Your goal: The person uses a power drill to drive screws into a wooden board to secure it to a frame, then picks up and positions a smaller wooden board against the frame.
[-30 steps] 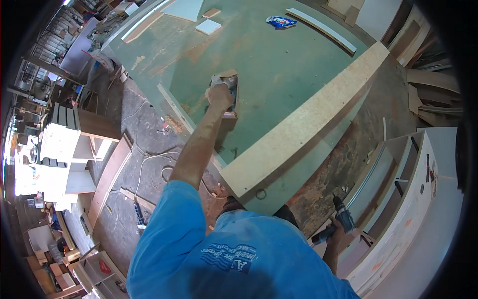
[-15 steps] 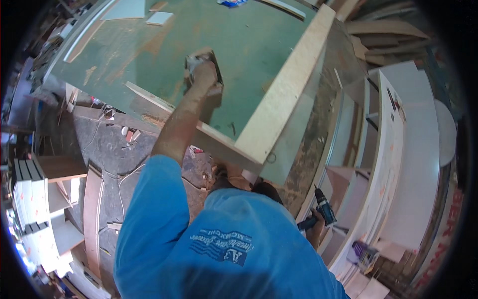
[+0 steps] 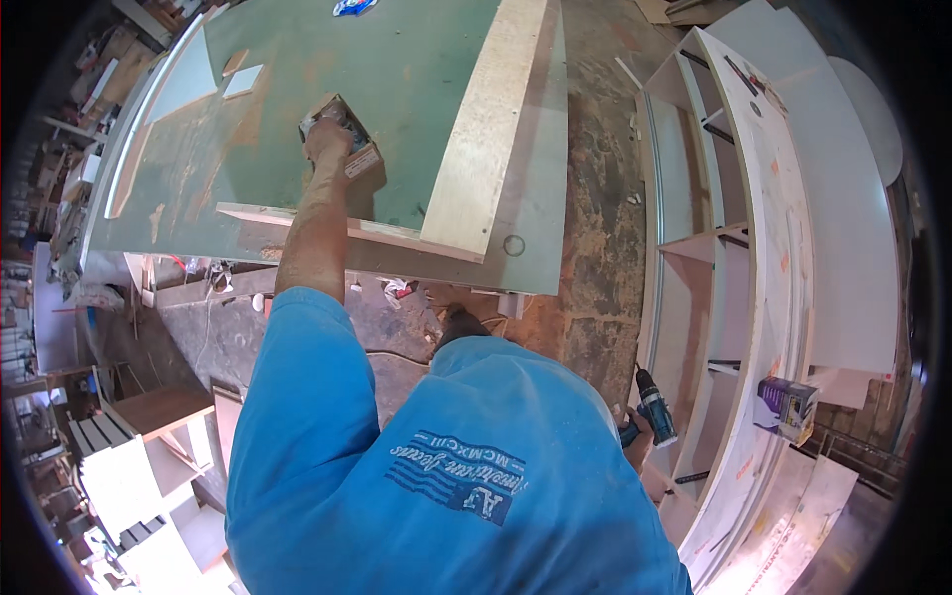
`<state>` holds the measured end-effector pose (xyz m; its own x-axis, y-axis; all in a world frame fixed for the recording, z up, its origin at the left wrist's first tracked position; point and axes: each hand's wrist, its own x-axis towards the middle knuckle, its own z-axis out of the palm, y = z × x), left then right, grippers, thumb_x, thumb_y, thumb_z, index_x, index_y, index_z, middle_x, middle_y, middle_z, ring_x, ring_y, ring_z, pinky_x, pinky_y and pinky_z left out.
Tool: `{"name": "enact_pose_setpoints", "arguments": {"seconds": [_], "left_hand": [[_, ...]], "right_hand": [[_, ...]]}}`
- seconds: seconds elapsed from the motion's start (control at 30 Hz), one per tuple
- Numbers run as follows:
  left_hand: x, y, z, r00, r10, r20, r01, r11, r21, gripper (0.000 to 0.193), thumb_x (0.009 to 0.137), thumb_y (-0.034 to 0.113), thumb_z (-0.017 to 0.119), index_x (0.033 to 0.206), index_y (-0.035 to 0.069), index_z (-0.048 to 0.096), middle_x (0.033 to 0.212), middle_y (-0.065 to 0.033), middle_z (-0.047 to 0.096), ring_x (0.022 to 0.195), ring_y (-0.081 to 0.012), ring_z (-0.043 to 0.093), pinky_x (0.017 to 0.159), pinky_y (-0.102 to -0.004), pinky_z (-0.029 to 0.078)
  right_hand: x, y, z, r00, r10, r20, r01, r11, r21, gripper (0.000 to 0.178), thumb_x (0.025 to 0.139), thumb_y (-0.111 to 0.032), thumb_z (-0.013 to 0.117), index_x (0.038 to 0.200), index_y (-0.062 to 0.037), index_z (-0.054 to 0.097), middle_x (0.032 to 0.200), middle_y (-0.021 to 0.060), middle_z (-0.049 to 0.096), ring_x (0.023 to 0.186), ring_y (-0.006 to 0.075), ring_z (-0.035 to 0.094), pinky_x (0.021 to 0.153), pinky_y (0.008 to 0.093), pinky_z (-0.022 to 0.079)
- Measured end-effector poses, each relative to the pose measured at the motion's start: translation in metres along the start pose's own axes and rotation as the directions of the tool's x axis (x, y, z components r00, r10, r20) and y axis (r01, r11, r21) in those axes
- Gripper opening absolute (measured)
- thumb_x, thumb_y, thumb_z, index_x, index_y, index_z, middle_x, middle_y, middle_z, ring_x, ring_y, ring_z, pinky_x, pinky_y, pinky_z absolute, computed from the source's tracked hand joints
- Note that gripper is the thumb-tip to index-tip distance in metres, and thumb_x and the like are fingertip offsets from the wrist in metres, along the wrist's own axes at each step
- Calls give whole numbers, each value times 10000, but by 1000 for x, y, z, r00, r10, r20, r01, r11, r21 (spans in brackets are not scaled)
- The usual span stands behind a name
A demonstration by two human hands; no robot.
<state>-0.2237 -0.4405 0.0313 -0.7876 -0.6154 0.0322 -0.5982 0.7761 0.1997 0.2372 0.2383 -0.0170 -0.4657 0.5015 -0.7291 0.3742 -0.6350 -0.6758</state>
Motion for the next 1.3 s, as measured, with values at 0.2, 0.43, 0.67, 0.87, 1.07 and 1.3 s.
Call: {"name": "enact_pose_setpoints", "arguments": {"seconds": [0.2,0.43,0.67,0.87,1.07,1.3], "left_hand": [[-33,3,-29,955,-117,-272,-10,904,-426,265,851,170,678,1062,19,732,1029,-175,753,937,-308,743,817,-417,594],[-200,4,-59,994,-104,25,10,-136,-991,181,955,55,634,1098,-44,588,926,-141,704,771,-227,725,682,-319,626],[-366,43,-33,795,366,483,574,-200,-794,163,971,91,633,1095,-14,644,1039,-158,707,944,-253,718,822,-325,611],[-366,46,-55,697,464,546,704,-299,-644,159,979,91,617,1085,-26,639,1047,-151,711,977,-245,721,868,-320,615],[-346,21,-74,657,510,556,740,-295,-605,135,993,70,585,1058,-36,639,989,-151,709,919,-239,721,830,-306,629],[-333,3,-82,618,527,584,771,-259,-582,174,1004,92,578,1104,-45,613,1029,-168,700,958,-253,714,902,-345,611]], "right_hand": [[-5,-1,-36,1000,4,-18,-5,999,-36,209,803,-127,691,985,-24,682,676,18,581,583,129,569,560,267,521],[-19,-34,19,971,-106,214,167,943,-287,213,779,-64,710,985,-13,682,742,40,622,623,139,594,573,265,500],[-87,-77,132,754,-192,628,443,855,-270,174,737,-52,755,894,-40,682,780,36,656,681,149,632,624,289,508],[-130,-62,195,519,-93,850,520,823,-228,280,792,-18,777,1059,-39,696,953,64,717,827,141,666,734,299,537],[-148,-21,220,416,-58,908,632,736,-242,392,838,13,761,1212,-40,656,1093,103,716,1025,169,670,868,320,549],[-167,12,227,449,-84,890,640,725,-255,453,817,73,758,1238,-46,639,1141,108,713,1070,189,676,914,337,571]]}}
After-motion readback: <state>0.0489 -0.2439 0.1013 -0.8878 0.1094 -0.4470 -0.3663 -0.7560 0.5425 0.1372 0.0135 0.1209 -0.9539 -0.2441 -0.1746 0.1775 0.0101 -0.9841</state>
